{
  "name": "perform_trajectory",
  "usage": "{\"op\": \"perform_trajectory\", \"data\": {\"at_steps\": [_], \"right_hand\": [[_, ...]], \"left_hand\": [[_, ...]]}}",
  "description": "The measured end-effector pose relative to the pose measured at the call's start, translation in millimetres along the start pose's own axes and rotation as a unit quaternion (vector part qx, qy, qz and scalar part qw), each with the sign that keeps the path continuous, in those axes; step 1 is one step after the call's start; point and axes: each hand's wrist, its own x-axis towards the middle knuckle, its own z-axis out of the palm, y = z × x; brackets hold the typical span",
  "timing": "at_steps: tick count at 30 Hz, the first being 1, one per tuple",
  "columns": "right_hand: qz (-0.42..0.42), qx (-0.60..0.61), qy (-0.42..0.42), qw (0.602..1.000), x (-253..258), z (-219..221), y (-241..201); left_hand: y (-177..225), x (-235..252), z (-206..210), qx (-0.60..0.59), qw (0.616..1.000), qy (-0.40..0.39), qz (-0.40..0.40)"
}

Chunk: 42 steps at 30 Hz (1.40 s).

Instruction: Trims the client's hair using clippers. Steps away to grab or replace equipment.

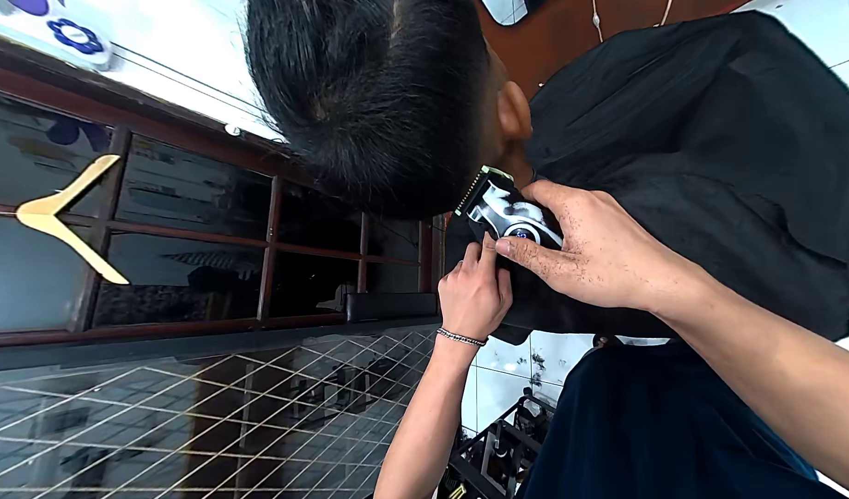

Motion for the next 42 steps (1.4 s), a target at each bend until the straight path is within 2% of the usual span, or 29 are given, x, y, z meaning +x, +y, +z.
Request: {"op": "perform_trajectory", "data": {"at_steps": [5, 17, 20, 23, 25, 27, 29, 31, 35, 40, 42], "right_hand": [[0.021, -0.004, -0.026, 0.999, 3, -4, 1], [-0.016, 0.017, -0.02, 1.0, 7, -4, -4], [0.001, 0.01, -0.035, 0.999, 10, -6, 1], [-0.027, 0.022, -0.008, 0.999, 11, -6, -4], [-0.04, 0.014, -0.022, 0.999, 12, -9, -4], [-0.01, -0.007, -0.045, 0.999, 14, -13, -1], [0.0, 0.0, -0.035, 0.999, 14, -13, -1], [-0.024, 0.014, -0.02, 0.999, 14, -11, -5], [0.009, -0.016, -0.074, 0.997, 18, -20, -1], [-0.03, 0.011, -0.058, 0.998, 17, -18, -8], [-0.01, -0.008, -0.078, 0.997, 19, -21, -1]], "left_hand": [[-1, 2, -1, -0.003, 1.0, -0.004, 0.002], [-4, 1, 2, -0.001, 1.0, 0.01, 0.011], [-4, 3, 2, -0.002, 1.0, 0.01, 0.009], [-4, 2, 4, 0.002, 1.0, 0.014, 0.013], [-5, 2, 4, 0.0, 1.0, 0.018, 0.016], [-5, 3, 2, -0.003, 1.0, 0.014, 0.012], [-5, 4, 2, -0.004, 1.0, 0.01, 0.01], [-5, 3, 4, -0.001, 1.0, 0.011, 0.009], [-6, 4, 3, 0.003, 1.0, 0.003, 0.007], [-5, 2, 6, 0.005, 1.0, 0.02, 0.011], [-5, 3, 3, 0.009, 1.0, -0.002, -0.001]]}}
